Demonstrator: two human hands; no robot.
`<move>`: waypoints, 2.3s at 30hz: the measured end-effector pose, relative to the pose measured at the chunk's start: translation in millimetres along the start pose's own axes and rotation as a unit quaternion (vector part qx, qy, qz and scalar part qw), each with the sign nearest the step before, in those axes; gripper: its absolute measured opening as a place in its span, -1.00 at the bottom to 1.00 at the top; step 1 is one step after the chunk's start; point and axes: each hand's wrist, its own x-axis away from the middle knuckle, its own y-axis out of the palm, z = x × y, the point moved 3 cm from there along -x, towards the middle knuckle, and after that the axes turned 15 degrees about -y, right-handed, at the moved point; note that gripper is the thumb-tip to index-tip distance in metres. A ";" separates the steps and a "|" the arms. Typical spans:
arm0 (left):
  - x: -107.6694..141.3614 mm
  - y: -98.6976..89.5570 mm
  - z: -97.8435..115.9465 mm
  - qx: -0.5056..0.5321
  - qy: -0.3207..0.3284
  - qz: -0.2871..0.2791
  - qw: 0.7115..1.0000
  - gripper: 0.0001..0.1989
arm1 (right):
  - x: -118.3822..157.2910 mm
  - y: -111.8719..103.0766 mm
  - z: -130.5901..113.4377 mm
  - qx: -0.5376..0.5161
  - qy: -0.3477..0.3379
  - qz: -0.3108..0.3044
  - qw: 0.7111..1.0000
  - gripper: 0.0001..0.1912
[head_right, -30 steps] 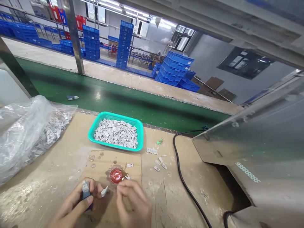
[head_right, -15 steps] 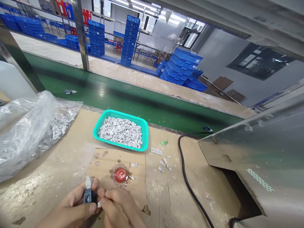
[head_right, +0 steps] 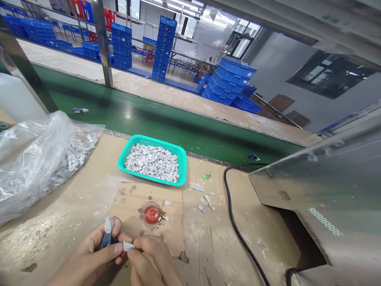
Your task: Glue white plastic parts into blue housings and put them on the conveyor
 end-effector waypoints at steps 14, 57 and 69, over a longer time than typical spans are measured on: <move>-3.7 -14.1 -8.0 -0.035 0.068 0.080 0.994 -0.72 | 20.5 -13.7 50.9 -0.041 0.204 -0.015 0.978 -0.94; 0.4 -19.7 2.6 -0.138 0.057 0.015 0.989 -0.76 | -8.1 -8.7 36.5 0.102 0.047 -0.094 0.989 -0.89; 0.9 -19.8 5.5 -0.178 0.099 0.063 0.977 -0.86 | -10.8 -13.2 36.0 0.102 0.059 -0.115 0.986 -0.90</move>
